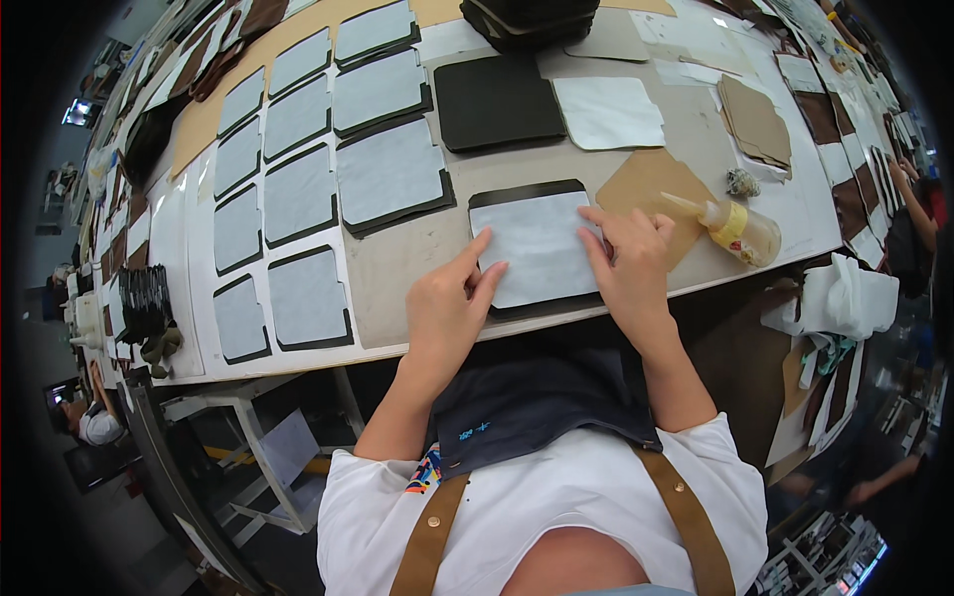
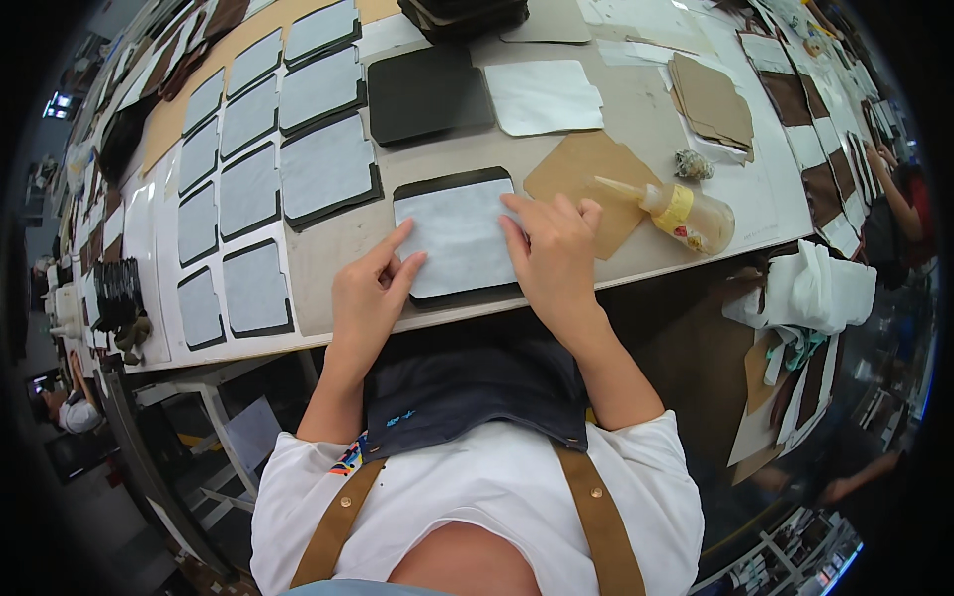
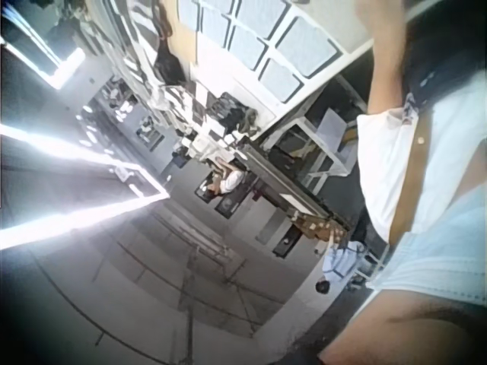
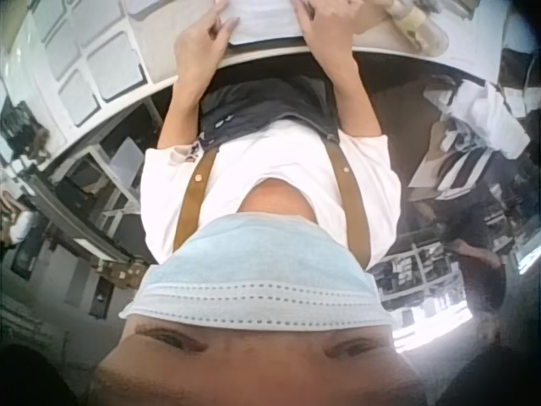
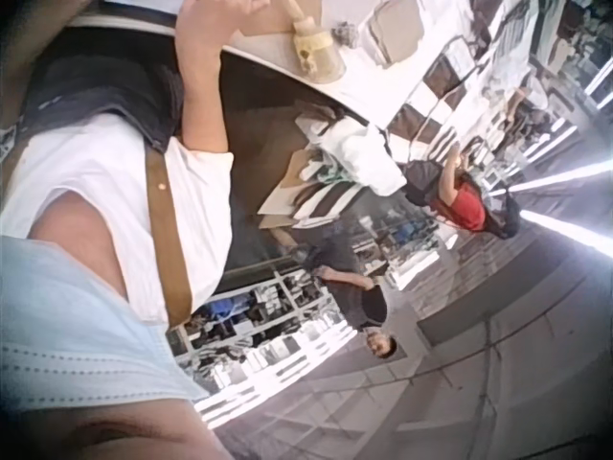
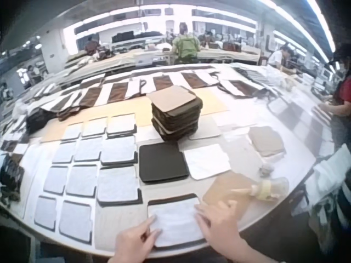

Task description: The person assembles rectangular pads by applying glue to dark bases and attaching light-colored inserts. They repeatedly pick up a squeeze bottle to apply adhesive in a line, then place a light insert on top and press it down to secure it. The finished units are stacked on the table.

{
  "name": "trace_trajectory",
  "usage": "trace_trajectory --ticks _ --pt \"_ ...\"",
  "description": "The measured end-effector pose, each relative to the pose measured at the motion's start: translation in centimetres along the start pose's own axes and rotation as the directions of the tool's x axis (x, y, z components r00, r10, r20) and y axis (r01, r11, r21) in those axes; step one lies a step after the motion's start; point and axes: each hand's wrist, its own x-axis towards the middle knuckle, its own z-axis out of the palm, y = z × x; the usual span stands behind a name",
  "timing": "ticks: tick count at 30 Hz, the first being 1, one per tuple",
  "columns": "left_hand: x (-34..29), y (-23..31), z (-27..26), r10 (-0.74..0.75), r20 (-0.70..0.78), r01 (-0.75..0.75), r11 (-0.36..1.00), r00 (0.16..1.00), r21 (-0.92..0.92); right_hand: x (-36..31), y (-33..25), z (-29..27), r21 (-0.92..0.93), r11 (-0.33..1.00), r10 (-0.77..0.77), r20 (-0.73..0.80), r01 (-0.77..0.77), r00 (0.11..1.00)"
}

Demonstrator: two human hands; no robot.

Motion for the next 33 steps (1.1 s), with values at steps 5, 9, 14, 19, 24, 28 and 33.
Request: trace_trajectory --ticks 5,9,14,19,24,28,33 --pt "0.0 0.1 0.0 0.018 -0.002 -0.018 1.0 1.0 0.015 0.1 0.1 0.0 -0.005 1.0 -0.01 0.007 0.01 1.0" --pt "-0.1 0.0 -0.1 0.026 -0.007 -0.026 0.999 1.0 0.029 0.2 -0.1 -0.1 -0.001 1.0 -0.003 0.028 0.003 1.0" --pt "0.1 0.0 -1.1 -0.006 0.058 0.003 0.999 0.998 0.054 0.4 0.2 -0.7 0.025 0.999 0.028 0.091 -0.03 0.995" --pt "1.0 -1.5 -2.0 0.048 0.034 -0.047 0.998 0.998 -0.045 0.5 0.7 -1.0 0.006 0.999 0.041 0.127 -0.042 0.991" --pt "0.9 -0.3 -1.7 0.124 -0.019 -0.121 0.985 0.992 0.12 0.3 0.3 -1.0 -0.009 0.999 0.036 0.127 -0.035 0.991" --pt "0.6 -0.5 -1.0 0.21 -0.053 -0.19 0.95 0.976 0.249 0.1 0.0 -0.7 -0.034 0.999 0.008 0.101 -0.004 0.995" --pt "0.6 -0.4 -0.8 0.221 -0.049 -0.199 0.939 0.974 0.279 -0.1 -0.2 -0.6 -0.051 0.999 -0.009 0.088 0.014 0.996"
